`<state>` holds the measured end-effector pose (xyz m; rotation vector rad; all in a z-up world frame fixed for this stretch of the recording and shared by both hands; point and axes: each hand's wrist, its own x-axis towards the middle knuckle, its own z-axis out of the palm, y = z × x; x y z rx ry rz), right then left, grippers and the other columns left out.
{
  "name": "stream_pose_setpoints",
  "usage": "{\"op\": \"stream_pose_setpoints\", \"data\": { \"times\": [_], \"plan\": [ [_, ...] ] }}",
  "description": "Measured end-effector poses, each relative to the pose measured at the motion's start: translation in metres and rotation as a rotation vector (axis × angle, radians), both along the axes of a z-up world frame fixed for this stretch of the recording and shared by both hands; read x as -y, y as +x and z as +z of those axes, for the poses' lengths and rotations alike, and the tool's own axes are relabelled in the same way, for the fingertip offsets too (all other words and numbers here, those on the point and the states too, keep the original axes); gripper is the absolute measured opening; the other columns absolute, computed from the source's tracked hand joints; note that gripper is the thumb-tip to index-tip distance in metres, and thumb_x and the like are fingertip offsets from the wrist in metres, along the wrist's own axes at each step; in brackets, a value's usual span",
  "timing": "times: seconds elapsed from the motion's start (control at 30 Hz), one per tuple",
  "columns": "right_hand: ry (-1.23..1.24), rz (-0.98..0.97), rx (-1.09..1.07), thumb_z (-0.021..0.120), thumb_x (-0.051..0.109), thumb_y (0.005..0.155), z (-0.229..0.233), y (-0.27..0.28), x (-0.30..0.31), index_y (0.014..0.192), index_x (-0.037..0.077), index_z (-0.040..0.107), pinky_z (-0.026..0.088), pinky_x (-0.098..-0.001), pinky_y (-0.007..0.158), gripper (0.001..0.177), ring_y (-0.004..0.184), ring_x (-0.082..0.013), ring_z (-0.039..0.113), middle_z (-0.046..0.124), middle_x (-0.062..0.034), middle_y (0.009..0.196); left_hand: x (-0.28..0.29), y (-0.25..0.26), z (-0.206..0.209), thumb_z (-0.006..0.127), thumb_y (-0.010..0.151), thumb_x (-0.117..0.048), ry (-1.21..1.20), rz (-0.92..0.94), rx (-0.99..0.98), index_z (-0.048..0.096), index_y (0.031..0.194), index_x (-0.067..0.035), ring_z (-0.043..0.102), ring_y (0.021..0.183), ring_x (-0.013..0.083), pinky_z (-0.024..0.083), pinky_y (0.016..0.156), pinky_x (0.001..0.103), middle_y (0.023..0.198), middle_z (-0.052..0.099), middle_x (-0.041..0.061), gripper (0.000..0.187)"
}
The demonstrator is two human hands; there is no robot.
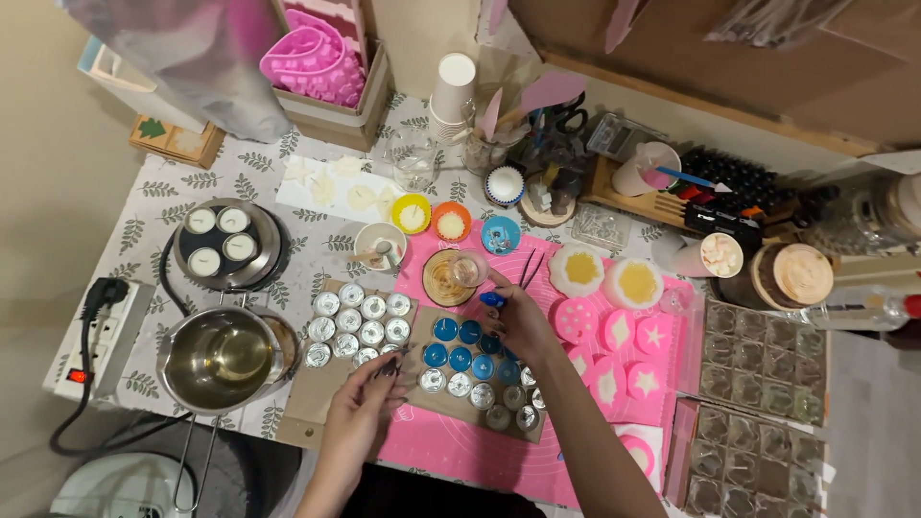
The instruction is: Prepare candle wicks and pour wax into molds on a workspace.
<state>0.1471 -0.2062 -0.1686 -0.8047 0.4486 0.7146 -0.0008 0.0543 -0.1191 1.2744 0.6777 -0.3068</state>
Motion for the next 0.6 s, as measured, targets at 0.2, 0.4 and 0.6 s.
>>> {"op": "stream_pose_setpoints", "data": {
  "times": [0.2,0.4,0.6],
  "plan": [
    [-0.076,-0.036,-0.038,0.054,0.023,0.089,0.010,-0.005,-0.001,0.149,0.017,0.051,0.039,-0.0269,0.056,0.061,0.063,-0.0123,0.042,0.050,0.0003,0.076,0.005,-0.004,0.006,0.065,0.094,-0.014,0.169,-0.222,-0.026,0.075,0.129,-0.010,0.066,0.077,0.0152,0.053,0.072,0.029,0.087,0.073,0.014,0.036],
    [0.001,-0.247,0.035,0.056,0.018,0.092,-0.031,-0.025,0.027,0.132,0.000,0.056,0.045,-0.0296,0.072,0.044,0.079,-0.0154,0.055,0.069,-0.0071,0.105,0.026,-0.043,-0.048,0.073,0.083,-0.012,0.744,-0.716,0.317,0.066,0.107,-0.007,0.068,0.095,0.0293,0.055,0.084,0.039,0.099,0.072,0.013,0.026],
    [-0.043,-0.304,0.175,0.055,0.007,0.095,0.017,-0.050,0.040,0.120,0.001,0.057,0.051,-0.0378,0.087,0.026,0.095,-0.0222,0.065,0.070,-0.0161,0.111,0.041,-0.041,-0.043,0.075,0.088,-0.029,0.961,-0.892,0.324,0.055,0.122,-0.003,0.062,0.101,0.0371,0.053,0.086,0.045,0.108,0.063,0.018,0.047]
  ]
}}
